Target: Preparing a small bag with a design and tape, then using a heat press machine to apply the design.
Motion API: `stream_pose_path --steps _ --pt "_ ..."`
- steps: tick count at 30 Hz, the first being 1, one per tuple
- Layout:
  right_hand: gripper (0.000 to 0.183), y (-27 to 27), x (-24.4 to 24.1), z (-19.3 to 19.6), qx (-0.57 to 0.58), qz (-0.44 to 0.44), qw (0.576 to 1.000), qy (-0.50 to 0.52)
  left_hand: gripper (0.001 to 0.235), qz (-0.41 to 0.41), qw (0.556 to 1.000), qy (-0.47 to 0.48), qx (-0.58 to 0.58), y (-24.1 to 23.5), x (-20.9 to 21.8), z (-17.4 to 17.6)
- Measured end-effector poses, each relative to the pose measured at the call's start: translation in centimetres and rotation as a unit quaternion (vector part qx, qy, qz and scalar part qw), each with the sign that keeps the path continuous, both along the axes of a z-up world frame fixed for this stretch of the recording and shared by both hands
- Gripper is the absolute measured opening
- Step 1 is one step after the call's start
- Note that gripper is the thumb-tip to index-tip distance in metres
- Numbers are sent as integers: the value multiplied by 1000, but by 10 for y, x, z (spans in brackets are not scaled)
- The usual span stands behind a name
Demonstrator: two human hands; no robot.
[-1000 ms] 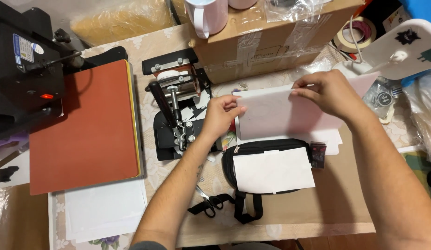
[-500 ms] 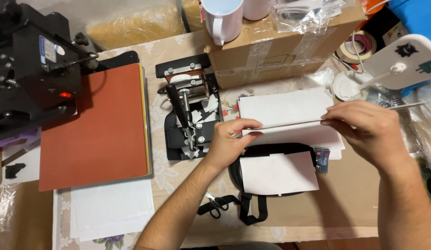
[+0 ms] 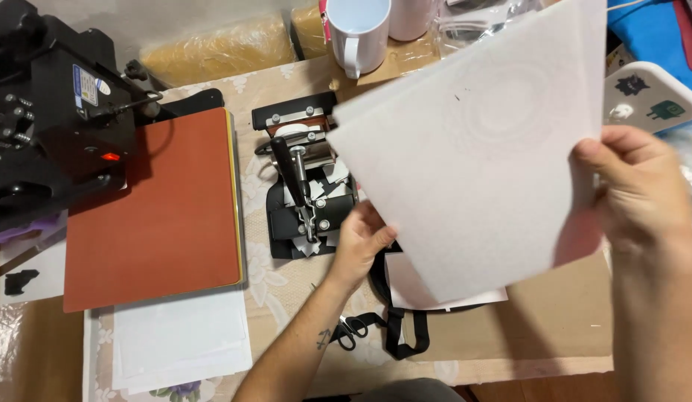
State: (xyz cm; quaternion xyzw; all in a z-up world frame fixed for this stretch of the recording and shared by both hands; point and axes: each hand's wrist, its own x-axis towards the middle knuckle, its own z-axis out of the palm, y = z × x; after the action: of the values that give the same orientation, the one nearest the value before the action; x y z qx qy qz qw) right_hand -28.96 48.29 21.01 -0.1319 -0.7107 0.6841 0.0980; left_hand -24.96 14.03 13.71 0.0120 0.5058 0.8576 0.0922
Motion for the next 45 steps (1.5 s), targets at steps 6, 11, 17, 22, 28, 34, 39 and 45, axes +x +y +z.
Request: stream_pose_path --steps 6,11,17,22,28,34,39,45 --pt "21 -40 8 -18 -195 -11 974 -113 34 41 998 13 -52 -12 9 1" --pt "28 -40 17 -43 -238 -29 961 -136 24 54 988 -9 -146 -56 26 4" --pt "27 -45 36 -132 -433 -218 860 -162 28 212 964 -72 -141 -178 78 -13" --pt "19 -82 49 -204 -440 -350 813 -152 20 309 941 -49 -129 -258 123 -13" --pt "30 -120 25 -224 -498 -360 779 -120 12 337 927 -54 -158 -278 149 -5" --pt "14 -106 21 -268 -403 -240 855 -223 19 347 924 -91 -136 -292 164 -17" --pt "25 -204 75 -131 -275 -127 941 -153 35 386 906 -151 -88 -328 185 -27" --pt "33 -360 141 -74 41 247 968 -38 37 313 914 -233 -112 -386 207 -1"
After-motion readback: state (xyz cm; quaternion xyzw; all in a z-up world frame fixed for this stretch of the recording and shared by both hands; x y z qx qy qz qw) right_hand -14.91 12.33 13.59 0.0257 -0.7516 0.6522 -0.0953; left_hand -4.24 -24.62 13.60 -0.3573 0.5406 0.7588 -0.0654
